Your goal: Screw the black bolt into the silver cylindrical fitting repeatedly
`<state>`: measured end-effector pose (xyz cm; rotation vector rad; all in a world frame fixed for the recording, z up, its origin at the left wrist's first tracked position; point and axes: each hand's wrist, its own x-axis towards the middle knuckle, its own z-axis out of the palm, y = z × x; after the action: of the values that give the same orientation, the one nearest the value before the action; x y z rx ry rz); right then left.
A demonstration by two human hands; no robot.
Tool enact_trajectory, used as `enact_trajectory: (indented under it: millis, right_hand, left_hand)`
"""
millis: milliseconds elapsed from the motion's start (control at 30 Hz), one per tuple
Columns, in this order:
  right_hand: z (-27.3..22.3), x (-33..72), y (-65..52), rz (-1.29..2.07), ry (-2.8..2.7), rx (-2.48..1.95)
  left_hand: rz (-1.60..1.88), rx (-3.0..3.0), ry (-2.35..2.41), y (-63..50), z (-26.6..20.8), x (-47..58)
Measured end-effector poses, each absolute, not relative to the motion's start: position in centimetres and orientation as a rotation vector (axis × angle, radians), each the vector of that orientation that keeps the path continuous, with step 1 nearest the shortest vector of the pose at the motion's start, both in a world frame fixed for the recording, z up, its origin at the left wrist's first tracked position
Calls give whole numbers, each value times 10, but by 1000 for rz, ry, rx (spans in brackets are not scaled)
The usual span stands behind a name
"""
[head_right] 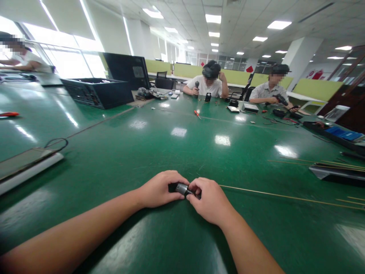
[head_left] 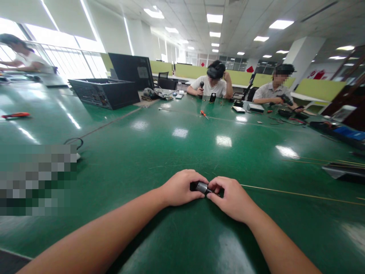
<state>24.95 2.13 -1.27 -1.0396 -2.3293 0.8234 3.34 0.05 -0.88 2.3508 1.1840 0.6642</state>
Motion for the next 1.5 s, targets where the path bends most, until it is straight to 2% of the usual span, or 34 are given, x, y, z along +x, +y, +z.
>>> enact_trajectory:
  millis: [833, 1233, 1367, 1500]
  right_hand:
    - [-11, 250, 23, 807, -2303, -1051]
    - [-8, 269, 39, 690, -2223, -1136]
    - [-10, 275, 47, 629, -2114, -1194]
    - [-12, 276, 51, 642, -1996, -1206]
  left_hand:
    - [703, 2346, 1167, -2, -9, 34]
    - [956, 2285, 1249, 0, 1, 23]
    - [1152, 1966, 1421, 6, 2, 17]
    - [1425, 1211, 1274, 10, 7, 13]
